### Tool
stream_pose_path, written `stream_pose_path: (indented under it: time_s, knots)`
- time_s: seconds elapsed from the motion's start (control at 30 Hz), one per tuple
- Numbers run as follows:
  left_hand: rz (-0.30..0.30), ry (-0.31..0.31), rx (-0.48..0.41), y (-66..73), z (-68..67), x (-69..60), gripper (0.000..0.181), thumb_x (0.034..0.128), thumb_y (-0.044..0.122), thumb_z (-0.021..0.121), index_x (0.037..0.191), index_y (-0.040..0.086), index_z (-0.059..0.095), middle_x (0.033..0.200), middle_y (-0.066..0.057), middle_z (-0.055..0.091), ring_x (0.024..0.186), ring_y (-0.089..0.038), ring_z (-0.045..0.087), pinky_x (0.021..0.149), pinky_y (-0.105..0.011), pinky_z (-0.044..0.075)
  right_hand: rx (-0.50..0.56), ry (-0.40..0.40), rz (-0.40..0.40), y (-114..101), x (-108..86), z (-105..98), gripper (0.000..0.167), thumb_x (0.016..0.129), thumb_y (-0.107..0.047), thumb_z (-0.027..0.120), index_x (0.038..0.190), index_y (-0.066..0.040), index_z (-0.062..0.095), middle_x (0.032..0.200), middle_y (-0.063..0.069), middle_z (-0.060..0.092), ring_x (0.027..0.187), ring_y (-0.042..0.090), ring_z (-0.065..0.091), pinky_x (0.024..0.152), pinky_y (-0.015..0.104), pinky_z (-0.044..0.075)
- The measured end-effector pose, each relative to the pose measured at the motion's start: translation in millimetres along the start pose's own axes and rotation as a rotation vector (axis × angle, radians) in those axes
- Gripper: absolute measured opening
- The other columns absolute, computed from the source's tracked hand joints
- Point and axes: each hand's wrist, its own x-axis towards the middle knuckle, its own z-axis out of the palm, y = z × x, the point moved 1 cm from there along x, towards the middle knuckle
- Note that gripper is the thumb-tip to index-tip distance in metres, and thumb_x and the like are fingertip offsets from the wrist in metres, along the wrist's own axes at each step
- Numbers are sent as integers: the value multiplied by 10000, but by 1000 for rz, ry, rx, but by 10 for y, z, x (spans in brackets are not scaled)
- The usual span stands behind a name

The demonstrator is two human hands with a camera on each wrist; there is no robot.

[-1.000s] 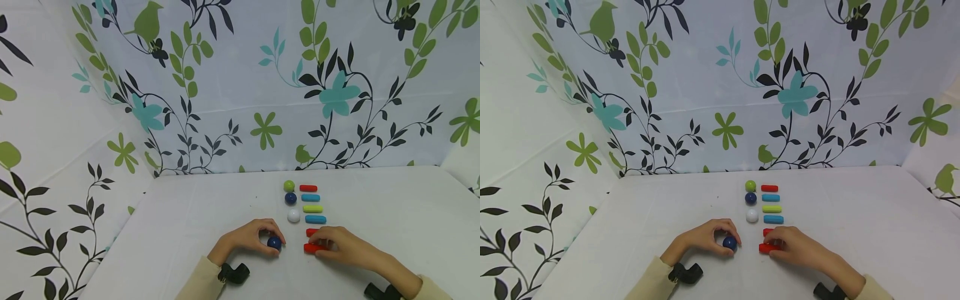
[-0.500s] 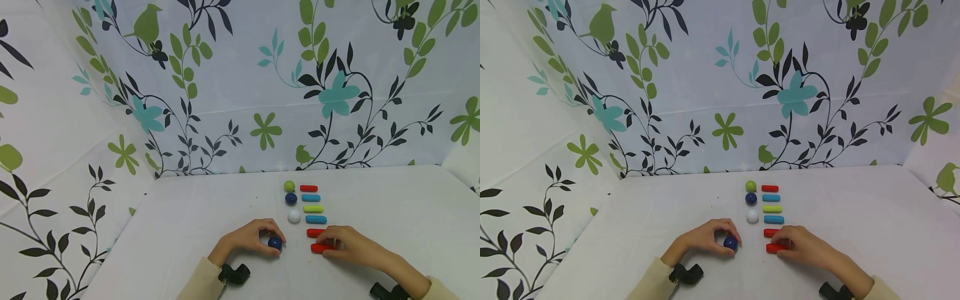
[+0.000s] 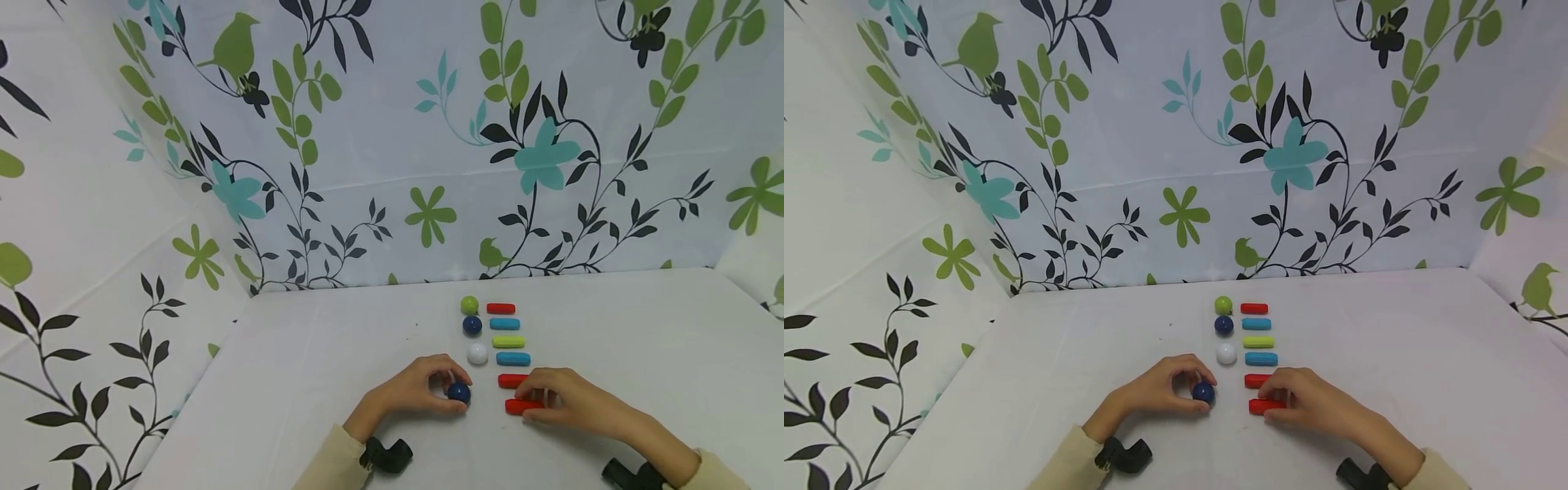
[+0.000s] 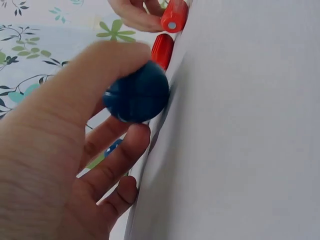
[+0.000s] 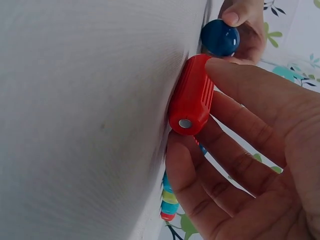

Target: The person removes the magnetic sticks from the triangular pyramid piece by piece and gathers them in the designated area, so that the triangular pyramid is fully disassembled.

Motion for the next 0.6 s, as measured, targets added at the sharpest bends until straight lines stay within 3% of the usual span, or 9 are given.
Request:
stream_pose_path:
  time_s: [0.13, 0.4, 0.6]
  knots:
    - [4, 58, 23, 9, 40, 14, 331, 839, 140, 775, 1143, 102, 651, 1007, -20, 641, 833, -46, 556, 757, -189, 491, 9, -5, -1, 15, 0, 11, 218, 862, -241, 745, 1028, -109, 691, 919, -61, 643, 728, 11, 517, 607, 202, 485]
    - [-133, 119, 2, 102, 126, 80, 329, 858, 163, 758, 1149, 84, 627, 1043, 4, 652, 836, -14, 577, 797, -190, 492, 16, -15, 0, 31, -2, -6, 191, 862, -190, 740, 1030, -113, 689, 947, -51, 648, 742, 15, 530, 617, 206, 498]
    - [-186, 181, 66, 191, 197, 128, 349, 867, 189, 750, 1169, 79, 613, 1093, -9, 663, 860, -4, 579, 835, -186, 492, 11, -8, -9, 28, 0, -17, 208, 866, -192, 740, 1047, -106, 686, 971, -26, 656, 746, 22, 538, 619, 210, 503]
